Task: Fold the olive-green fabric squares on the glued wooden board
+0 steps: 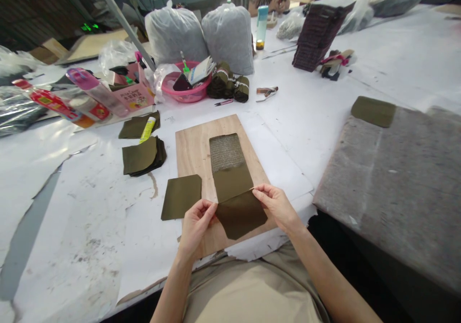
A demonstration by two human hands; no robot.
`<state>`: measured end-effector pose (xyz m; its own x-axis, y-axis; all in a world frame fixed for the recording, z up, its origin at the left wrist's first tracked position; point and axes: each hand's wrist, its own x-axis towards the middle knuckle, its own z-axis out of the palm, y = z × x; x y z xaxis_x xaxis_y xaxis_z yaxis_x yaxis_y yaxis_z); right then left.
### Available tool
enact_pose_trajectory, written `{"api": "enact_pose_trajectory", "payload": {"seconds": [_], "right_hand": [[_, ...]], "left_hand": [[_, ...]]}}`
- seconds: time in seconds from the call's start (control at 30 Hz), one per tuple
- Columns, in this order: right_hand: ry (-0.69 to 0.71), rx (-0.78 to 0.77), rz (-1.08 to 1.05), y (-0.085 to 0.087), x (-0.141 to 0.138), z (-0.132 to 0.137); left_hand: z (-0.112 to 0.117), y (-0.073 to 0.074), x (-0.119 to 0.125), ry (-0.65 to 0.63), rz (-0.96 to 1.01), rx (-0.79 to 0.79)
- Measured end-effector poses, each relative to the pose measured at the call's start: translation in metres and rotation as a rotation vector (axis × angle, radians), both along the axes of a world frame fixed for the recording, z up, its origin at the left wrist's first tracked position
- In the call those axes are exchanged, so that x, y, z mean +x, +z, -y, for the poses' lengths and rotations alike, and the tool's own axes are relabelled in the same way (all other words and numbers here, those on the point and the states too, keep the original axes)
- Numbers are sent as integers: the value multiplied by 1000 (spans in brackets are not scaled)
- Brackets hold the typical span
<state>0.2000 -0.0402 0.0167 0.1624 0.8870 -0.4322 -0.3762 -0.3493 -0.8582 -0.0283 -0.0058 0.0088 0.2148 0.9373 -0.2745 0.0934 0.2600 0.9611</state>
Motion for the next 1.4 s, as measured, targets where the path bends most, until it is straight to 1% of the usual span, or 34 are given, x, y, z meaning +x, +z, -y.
{"api": "enact_pose_trajectory", "payload": {"seconds": [0.2,0.37,0.43,0.53,0.57,0.6,0.63,0.67,0.73,0.77,0.83,0.97,1.13,1.2,1.3,1.4], "right_hand": [[11,-20,-41,-1,-2,9],[-24,-58,-51,-4,-5,12],[-32,-67,-51,-6,-7,13],[-44,-76,-44,-11,-10,14],[-45,-73,-43,-13,-11,15],[-39,-69,-44,-15,-12,16],[-30,-63,-48,-16,-14,16],[-17,-59,-52,-18,-15,17],[13,-63,-56,-18,-16,18],[25,-67,-57,-17,-17,19],[38,-59,-36,-14,-18,20],[60,-17,31,-9,-18,22],[92,-7,110,-9,-20,24],[106,29,174,-11,-20,25],[129,104,330,-13,-19,26],[148,136,431,-14,-18,27]], "left_hand": [[-9,7,3,-8,-39,61],[-12,3,3,-45,-106,132],[-13,0,3,-28,-226,256],[-10,2,9,49,-506,595],[-7,4,13,49,-575,711],[-5,6,17,17,-615,814],[-3,8,22,-41,-627,903],[0,10,27,-114,-627,973],[3,12,37,-259,-627,1064],[4,12,41,-306,-636,1091],[4,10,47,-347,-661,1118],[2,5,52,-355,-659,1121],[1,7,51,-391,-705,1149],[1,8,51,-408,-723,1147],[1,8,53,-433,-737,1128],[0,8,55,-448,-764,1133]]}}
